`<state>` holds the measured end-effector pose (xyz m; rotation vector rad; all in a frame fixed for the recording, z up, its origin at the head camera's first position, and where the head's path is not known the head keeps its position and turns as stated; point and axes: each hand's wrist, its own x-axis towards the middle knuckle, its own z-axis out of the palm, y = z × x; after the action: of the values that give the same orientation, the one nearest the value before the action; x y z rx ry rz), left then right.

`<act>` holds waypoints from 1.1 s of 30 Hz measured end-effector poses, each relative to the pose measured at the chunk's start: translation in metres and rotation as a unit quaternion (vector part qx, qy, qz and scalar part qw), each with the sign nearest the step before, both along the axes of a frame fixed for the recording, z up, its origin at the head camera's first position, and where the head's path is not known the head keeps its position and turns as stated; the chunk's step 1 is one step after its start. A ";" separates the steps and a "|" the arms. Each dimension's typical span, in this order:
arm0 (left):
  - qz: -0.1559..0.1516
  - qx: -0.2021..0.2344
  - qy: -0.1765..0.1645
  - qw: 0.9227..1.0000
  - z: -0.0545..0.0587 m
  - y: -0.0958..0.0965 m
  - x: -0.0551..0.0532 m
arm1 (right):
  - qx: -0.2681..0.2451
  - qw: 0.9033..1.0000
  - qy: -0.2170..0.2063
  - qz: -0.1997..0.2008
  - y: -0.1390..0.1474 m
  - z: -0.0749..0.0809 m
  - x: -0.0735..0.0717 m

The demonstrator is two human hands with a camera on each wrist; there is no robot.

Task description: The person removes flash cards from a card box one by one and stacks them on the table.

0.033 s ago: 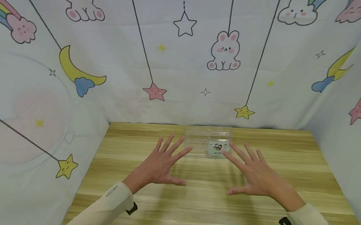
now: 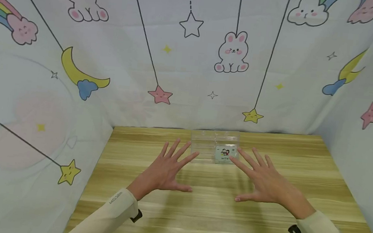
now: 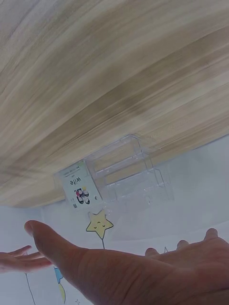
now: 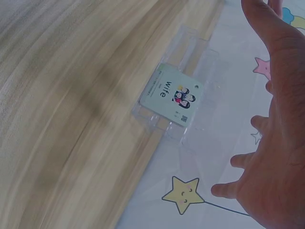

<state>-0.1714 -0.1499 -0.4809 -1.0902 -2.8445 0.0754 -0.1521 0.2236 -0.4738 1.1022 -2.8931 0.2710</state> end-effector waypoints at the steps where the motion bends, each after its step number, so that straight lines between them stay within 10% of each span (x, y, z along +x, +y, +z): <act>1: 0.001 -0.002 0.000 1.000 0.000 0.000 0.000 | 0.000 1.000 -0.001 0.001 0.000 0.000 0.000; 12: 0.001 -0.001 -0.004 1.000 -0.004 0.001 -0.002 | -0.008 1.000 0.000 0.003 0.002 -0.001 -0.004; 21: 0.013 0.123 -0.044 0.991 -0.011 0.000 -0.022 | -0.067 0.998 0.004 0.009 0.008 -0.003 -0.017; 33: 0.075 0.341 -0.109 0.931 -0.036 0.002 -0.053 | -0.177 0.984 0.012 -0.020 0.008 -0.012 -0.038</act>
<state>-0.2242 -0.1482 -0.5171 -0.7532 -2.7457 -0.9980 -0.1906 0.2312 -0.4856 0.9752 -2.6936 0.7293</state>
